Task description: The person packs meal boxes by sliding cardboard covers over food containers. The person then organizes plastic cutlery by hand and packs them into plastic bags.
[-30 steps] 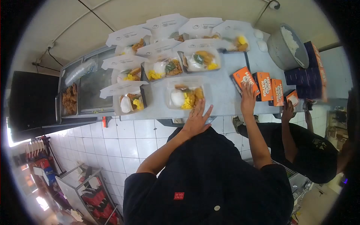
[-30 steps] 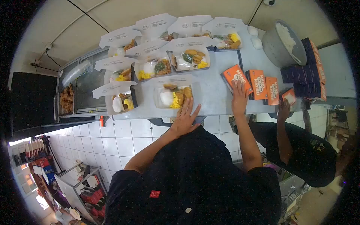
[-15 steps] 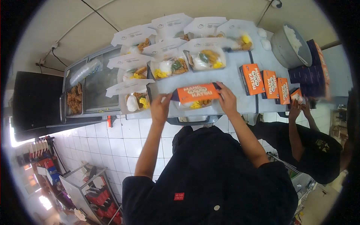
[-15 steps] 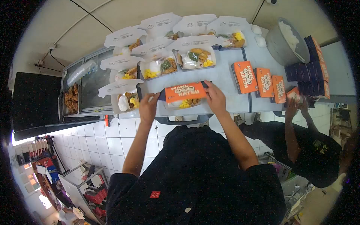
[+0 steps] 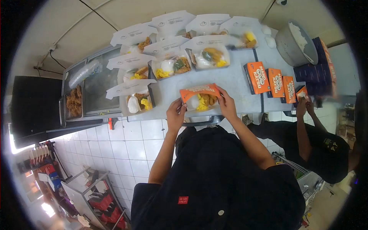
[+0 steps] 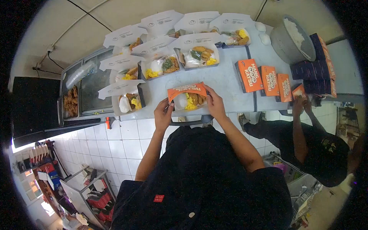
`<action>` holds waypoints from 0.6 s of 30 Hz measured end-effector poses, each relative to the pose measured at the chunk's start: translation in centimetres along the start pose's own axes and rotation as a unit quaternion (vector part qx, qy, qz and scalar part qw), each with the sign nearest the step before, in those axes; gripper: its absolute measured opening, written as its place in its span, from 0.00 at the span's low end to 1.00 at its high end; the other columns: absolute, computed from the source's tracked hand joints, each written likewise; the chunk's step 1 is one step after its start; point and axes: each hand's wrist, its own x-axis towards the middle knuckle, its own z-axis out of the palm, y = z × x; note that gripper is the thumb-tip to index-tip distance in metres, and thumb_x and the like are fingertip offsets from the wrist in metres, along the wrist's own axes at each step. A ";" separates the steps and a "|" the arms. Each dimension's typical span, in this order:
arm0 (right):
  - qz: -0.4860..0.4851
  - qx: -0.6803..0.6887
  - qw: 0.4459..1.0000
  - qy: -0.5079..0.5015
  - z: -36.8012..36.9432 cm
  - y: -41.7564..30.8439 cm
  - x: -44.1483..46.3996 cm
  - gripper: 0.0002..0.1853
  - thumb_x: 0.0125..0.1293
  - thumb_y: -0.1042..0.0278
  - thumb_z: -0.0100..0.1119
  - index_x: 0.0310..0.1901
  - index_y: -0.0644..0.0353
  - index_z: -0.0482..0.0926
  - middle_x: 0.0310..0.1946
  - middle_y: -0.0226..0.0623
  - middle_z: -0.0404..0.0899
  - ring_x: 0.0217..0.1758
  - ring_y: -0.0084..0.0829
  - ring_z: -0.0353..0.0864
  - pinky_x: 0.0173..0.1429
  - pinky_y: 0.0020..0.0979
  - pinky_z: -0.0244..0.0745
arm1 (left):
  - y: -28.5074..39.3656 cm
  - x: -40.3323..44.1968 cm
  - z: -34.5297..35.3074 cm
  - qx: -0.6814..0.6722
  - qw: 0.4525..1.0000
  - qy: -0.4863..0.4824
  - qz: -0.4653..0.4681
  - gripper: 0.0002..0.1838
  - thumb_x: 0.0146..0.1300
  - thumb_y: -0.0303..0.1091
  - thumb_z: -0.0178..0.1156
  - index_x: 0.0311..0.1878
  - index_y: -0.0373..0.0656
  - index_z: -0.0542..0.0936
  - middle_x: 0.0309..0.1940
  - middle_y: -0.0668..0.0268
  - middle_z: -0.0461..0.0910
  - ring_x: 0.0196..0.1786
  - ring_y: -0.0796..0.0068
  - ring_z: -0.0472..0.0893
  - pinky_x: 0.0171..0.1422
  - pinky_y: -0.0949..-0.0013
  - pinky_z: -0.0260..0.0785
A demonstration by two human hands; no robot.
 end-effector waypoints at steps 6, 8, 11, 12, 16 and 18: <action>0.103 -0.059 0.980 -0.157 -2.5 -3.1 0.3 0.33 0.76 0.66 0.59 0.80 0.54 0.62 0.75 0.46 0.71 0.72 0.44 0.76 0.73 0.40 0.69 | 4.6 0.5 -1.0 -0.084 0.992 -0.043 -0.083 0.36 0.72 0.32 0.66 0.79 0.42 0.63 0.64 0.45 0.80 0.63 0.52 0.84 0.69 0.54 0.76; -0.009 -0.124 0.976 -0.177 -3.0 -2.7 0.0 0.39 0.74 0.58 0.62 0.82 0.52 0.58 0.80 0.50 0.62 0.80 0.50 0.67 0.81 0.53 0.59 | 5.0 0.1 -1.6 0.146 0.984 -0.095 0.020 0.39 0.70 0.43 0.68 0.80 0.44 0.63 0.67 0.39 0.76 0.71 0.42 0.76 0.78 0.41 0.59; -0.066 -0.359 0.904 -0.222 -3.8 -2.8 -0.8 0.46 0.71 0.46 0.64 0.83 0.52 0.53 0.83 0.52 0.55 0.87 0.57 0.47 0.85 0.66 0.36 | 4.8 -1.3 -1.7 0.382 0.913 -0.109 0.098 0.46 0.68 0.60 0.65 0.80 0.43 0.61 0.73 0.31 0.67 0.80 0.32 0.60 0.83 0.31 0.34; -0.052 -0.323 0.918 -0.223 -3.6 -2.1 -1.1 0.46 0.71 0.44 0.64 0.82 0.54 0.54 0.83 0.54 0.54 0.87 0.59 0.45 0.85 0.67 0.35 | 4.7 -1.6 -1.5 0.441 0.884 -0.104 0.111 0.49 0.68 0.65 0.63 0.80 0.42 0.61 0.75 0.29 0.64 0.83 0.30 0.54 0.84 0.29 0.26; -0.042 -0.285 0.937 -0.195 -2.1 0.0 -1.6 0.44 0.71 0.40 0.63 0.77 0.61 0.59 0.82 0.62 0.49 0.87 0.63 0.43 0.84 0.68 0.36 | 1.1 -1.8 2.2 0.462 0.884 -0.037 0.057 0.50 0.73 0.68 0.52 0.79 0.32 0.56 0.79 0.40 0.61 0.84 0.31 0.51 0.82 0.25 0.27; -0.057 -0.255 0.951 -0.164 -1.1 0.4 -0.2 0.43 0.71 0.40 0.63 0.74 0.63 0.61 0.83 0.65 0.45 0.87 0.63 0.43 0.84 0.68 0.39 | 1.4 -0.3 3.0 0.275 0.954 -0.046 -0.109 0.48 0.75 0.65 0.50 0.78 0.28 0.57 0.80 0.39 0.59 0.85 0.32 0.47 0.82 0.26 0.27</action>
